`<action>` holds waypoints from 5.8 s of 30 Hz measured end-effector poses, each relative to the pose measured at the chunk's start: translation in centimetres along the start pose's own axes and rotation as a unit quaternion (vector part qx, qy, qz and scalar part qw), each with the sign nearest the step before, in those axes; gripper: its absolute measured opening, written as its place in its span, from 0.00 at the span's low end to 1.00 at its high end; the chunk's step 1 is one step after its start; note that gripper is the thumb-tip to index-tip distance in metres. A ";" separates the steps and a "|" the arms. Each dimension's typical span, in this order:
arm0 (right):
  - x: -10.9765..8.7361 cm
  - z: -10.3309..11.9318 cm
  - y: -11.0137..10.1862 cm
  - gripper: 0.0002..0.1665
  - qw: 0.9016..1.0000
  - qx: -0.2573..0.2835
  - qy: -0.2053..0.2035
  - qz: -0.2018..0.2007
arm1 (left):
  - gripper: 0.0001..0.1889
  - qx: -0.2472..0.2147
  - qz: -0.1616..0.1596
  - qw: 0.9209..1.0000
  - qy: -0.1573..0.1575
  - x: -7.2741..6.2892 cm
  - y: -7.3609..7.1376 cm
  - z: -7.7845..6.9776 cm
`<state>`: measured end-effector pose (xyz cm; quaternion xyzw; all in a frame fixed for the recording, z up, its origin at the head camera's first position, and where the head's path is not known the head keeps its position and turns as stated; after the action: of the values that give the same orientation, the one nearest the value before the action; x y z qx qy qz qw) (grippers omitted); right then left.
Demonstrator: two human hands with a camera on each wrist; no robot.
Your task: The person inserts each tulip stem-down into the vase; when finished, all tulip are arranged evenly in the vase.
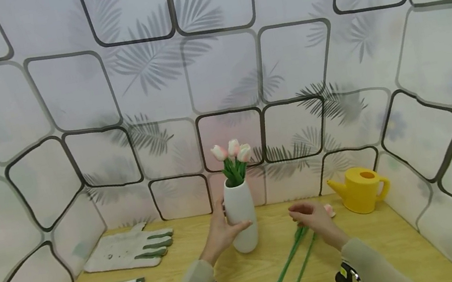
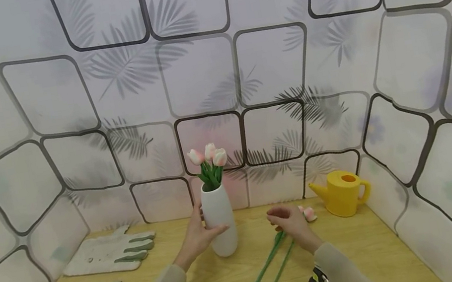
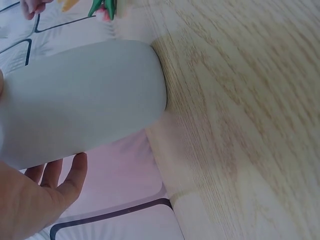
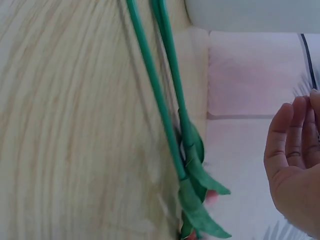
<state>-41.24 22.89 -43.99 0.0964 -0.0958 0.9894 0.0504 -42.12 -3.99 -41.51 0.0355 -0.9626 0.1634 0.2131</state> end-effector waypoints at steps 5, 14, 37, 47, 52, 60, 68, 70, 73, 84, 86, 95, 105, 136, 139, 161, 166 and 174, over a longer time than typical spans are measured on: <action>-0.1 -1.4 -0.7 0.19 0.999 -0.020 0.000 0.032 | 0.51 0.002 -0.008 1.000 0.002 0.0 0.1 0.0; -0.6 -2.2 -1.2 0.25 0.997 -0.035 -0.020 0.068 | 0.53 0.010 -0.028 1.000 0.008 -0.3 0.1 -0.1; -1.9 -6.0 -2.9 0.22 0.982 -0.116 0.025 0.146 | 0.51 -0.004 0.035 0.999 -0.022 -0.5 0.1 0.6; -2.2 -6.5 -3.1 0.23 0.978 -0.121 0.041 0.163 | 0.48 -0.058 0.066 0.995 -0.039 -0.4 -0.1 0.9; -2.1 -6.8 -3.3 0.24 0.977 -0.125 0.041 0.166 | 0.47 -0.062 0.065 0.995 -0.034 -0.3 -0.2 0.8; -1.8 -6.9 -3.4 0.25 0.976 -0.146 0.031 0.158 | 0.48 -0.062 0.065 0.995 -0.034 -0.2 -0.3 0.5; -2.0 -6.9 -3.6 0.20 0.979 -0.163 0.039 0.117 | 0.47 -0.060 0.071 0.995 -0.035 -0.7 -0.8 -1.1; -2.1 -6.7 -3.4 0.19 0.979 -0.169 0.033 0.113 | 0.46 -0.060 0.074 0.995 -0.034 -1.0 -1.1 -2.0; -2.2 -6.5 -3.0 0.18 0.977 -0.177 0.021 0.119 | 0.46 -0.062 0.076 0.995 -0.032 -1.3 -1.4 -2.7; -2.7 -6.3 -1.8 0.18 0.970 -0.183 0.019 0.158 | 0.46 -0.053 0.080 0.995 -0.039 -1.6 -1.5 -3.0; -2.7 -6.3 -1.9 0.18 0.971 -0.181 0.022 0.152 | 0.46 -0.055 0.080 0.995 -0.039 -1.5 -1.5 -2.9; -2.3 -6.4 -3.7 0.20 0.982 -0.178 0.024 0.051 | 0.48 -0.038 0.063 0.997 -0.034 -0.1 -0.5 0.5; -2.4 -6.1 -3.4 0.30 0.995 -0.062 0.071 0.024 | 0.48 -0.040 0.062 0.997 -0.023 -0.1 -0.5 0.7; -1.5 0.2 -1.7 0.36 0.995 0.096 -0.006 -0.031 | 0.48 -0.048 0.062 0.997 -0.028 -0.2 -0.5 0.7; -1.5 1.1 -1.7 0.34 0.992 0.114 -0.032 -0.042 | 0.49 -0.046 0.062 0.997 -0.028 -0.1 -0.5 0.7; -1.2 6.1 -2.2 0.31 0.964 0.192 -0.127 -0.129 | 0.48 -0.037 0.062 0.997 -0.032 -0.1 -0.5 0.6; -1.0 7.1 -2.3 0.31 0.960 0.206 -0.131 -0.140 | 0.48 -0.038 0.064 0.997 -0.035 -0.1 -0.5 0.6; -0.6 9.2 -2.4 0.28 0.950 0.235 -0.144 -0.144 | 0.48 -0.038 0.062 0.997 -0.035 0.0 -0.5 0.9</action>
<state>-38.67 23.38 -34.86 0.2600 0.1482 0.9417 0.1540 -42.39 -4.73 -42.10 -0.0266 -0.9753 0.1379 0.1702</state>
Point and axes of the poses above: each hand's wrist, its own x-axis towards the middle knuckle, its own y-axis out of the palm, z = x × y, the point moved 9 cm from there along x, towards the middle knuckle, and after that the axes turned 9 degrees about -z, right-handed, at the moved point
